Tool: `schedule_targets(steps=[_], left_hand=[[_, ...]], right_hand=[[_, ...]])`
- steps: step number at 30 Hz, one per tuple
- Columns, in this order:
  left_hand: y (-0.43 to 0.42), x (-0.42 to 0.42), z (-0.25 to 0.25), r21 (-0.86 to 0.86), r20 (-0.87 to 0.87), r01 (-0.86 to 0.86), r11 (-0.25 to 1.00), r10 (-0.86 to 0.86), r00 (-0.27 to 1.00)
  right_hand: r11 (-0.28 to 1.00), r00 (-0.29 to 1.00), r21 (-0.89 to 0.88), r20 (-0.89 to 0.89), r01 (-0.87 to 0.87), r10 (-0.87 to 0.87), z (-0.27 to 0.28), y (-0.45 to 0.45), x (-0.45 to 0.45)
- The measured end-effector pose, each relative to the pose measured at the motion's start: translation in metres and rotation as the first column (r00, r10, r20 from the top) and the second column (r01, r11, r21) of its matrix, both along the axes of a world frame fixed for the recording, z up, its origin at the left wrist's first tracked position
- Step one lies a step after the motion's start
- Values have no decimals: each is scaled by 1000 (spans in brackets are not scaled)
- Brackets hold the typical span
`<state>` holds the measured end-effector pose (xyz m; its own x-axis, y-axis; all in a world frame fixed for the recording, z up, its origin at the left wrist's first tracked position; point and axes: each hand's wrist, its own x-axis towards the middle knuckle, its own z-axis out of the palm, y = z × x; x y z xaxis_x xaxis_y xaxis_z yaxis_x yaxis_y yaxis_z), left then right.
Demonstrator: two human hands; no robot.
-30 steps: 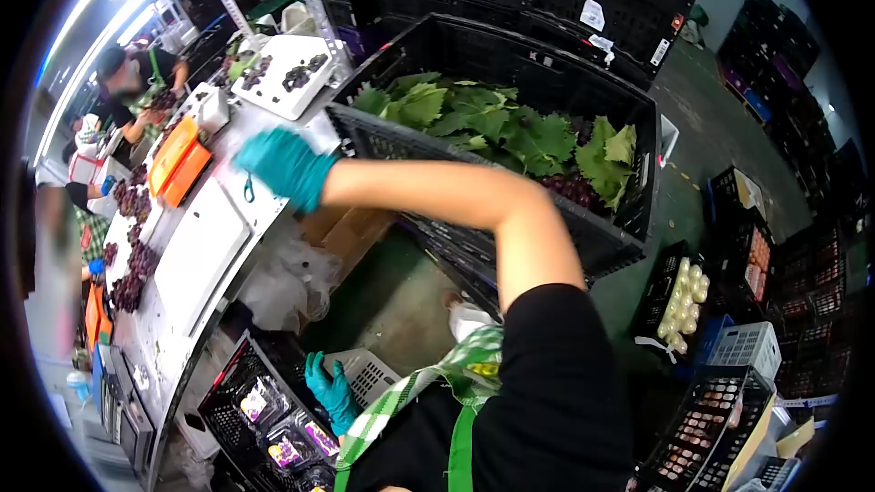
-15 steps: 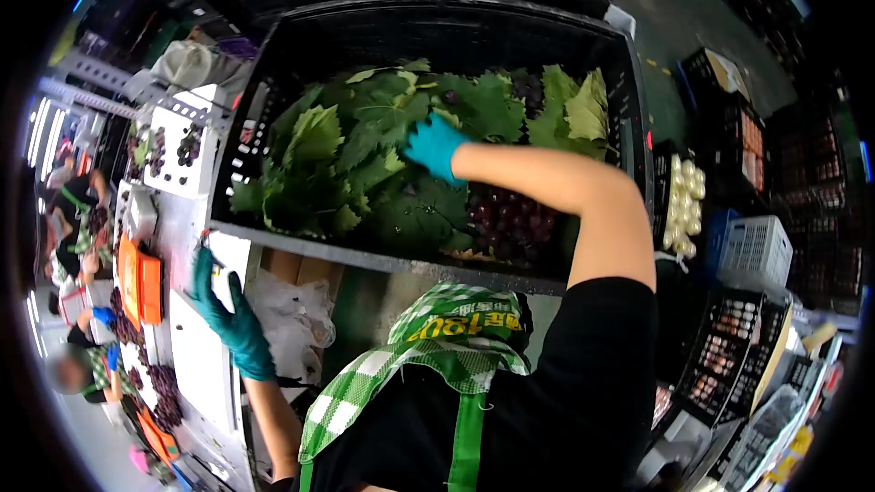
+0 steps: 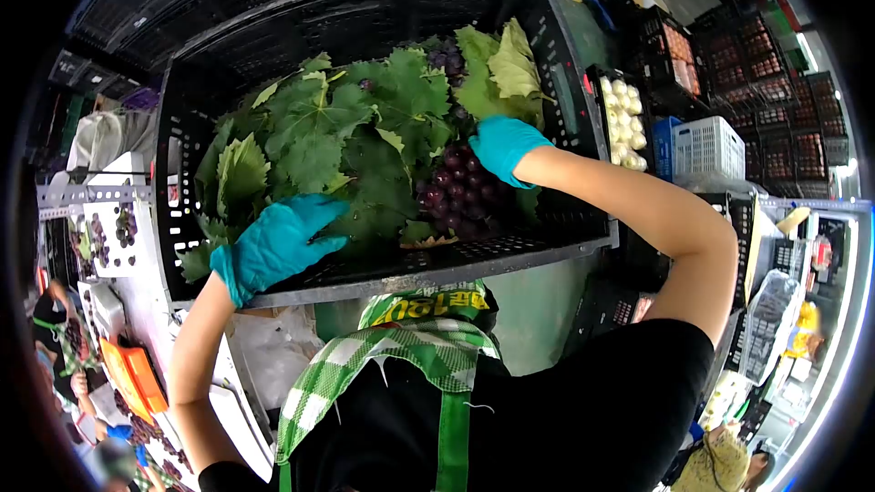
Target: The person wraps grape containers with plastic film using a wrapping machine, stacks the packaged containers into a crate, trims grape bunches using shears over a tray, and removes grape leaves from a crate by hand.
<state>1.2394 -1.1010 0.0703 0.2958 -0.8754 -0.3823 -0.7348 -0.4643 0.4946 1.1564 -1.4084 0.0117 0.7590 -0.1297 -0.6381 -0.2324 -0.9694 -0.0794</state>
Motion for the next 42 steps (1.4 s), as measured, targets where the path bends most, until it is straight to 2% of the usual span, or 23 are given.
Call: schedule_targets(steps=[2, 3, 5, 8, 10, 15, 16, 18, 19, 22, 23, 24, 26, 27, 28, 30, 32, 33, 34, 36, 37, 40, 42], left_hand=[[-28, 1, 2, 110, -210, -44, 993, 67, 975], [-42, 3, -5, 96, -273, -60, 994, 84, 958], [-74, 4, -33, 54, -465, -168, 984, 174, 868], [-137, 4, -91, 86, -658, -409, 909, 360, 661], [-157, 0, -105, 161, -722, -398, 903, 383, 576], [-161, -2, -125, 104, -964, -352, 930, 181, 195], [-159, -1, -116, 139, -937, -380, 915, 246, 249], [-147, 0, -103, 216, -856, -449, 867, 389, 340], [-144, 6, -128, 213, -876, -398, 892, 355, 326], [-115, 14, -85, 153, -856, -449, 880, 345, 384], [-107, 20, -97, 126, -896, -478, 869, 307, 322], [-95, 19, -77, 172, -831, -628, 759, 454, 320], [-73, 23, -49, 119, -921, -728, 675, 349, 173], [-62, 31, -44, 114, -938, -742, 661, 318, 139], [-49, 29, -19, 10, -956, -801, 598, 241, 169], [-26, 23, 5, -237, -956, -882, 408, 61, 286], [9, 15, 29, -250, -967, -940, 232, -13, 254], [32, 10, 34, -236, -970, -957, 170, -106, 221], [45, 4, 42, -402, -904, -914, 61, -183, 385], [74, -15, 70, -344, -921, -937, -67, -173, 350], [89, -29, 80, -341, -892, -925, -170, -250, 375], [138, -57, 79, -347, -839, -892, -291, -329, 433], [164, -87, 81, -378, -779, -825, -420, -337, 529]], right_hand=[[979, 919, -14, -343, 205, -197, 5, -5, -13], [772, 729, 99, -422, 628, -539, -7, -5, -30], [182, 310, 262, -623, 948, -718, -71, -21, -59], [-147, 134, 543, -443, 827, -886, -26, 27, -29], [-43, 132, 576, -259, 816, -957, -58, 24, -34], [-177, 113, 718, -337, 673, -935, -75, 26, -36], [-85, 33, 668, -162, 739, -986, -99, 28, -32], [-307, 115, 779, -434, 547, -894, -66, 44, -32], [-313, 162, 777, -465, 547, -870, -52, 50, -30], [-286, 314, 811, -485, 510, -816, -39, 63, -14], [-259, 345, 824, -467, 504, -814, -38, 65, -3], [-191, 393, 836, -428, 515, -814, -29, 70, 9], [-78, 553, 899, -332, 431, -764, 5, 85, 30], [105, 634, 918, -177, 381, -753, 23, 91, 44], [283, 707, 910, -17, 304, -707, 42, 100, 55], [452, 762, 892, 280, 18, -583, 89, 128, 65], [814, 804, 555, 555, -169, -212, 155, 166, 68], [850, 718, 406, 694, -336, -48, 174, 191, 69], [845, 589, 242, 802, -478, 103, 187, 207, 71], [687, 139, -181, 913, -704, 383, 211, 238, 67], [603, 30, -252, 909, -757, 417, 225, 257, 60], [376, -92, -287, 883, -881, 460, 263, 308, 47], [310, 80, -105, 845, -945, 528, 289, 347, 34]])
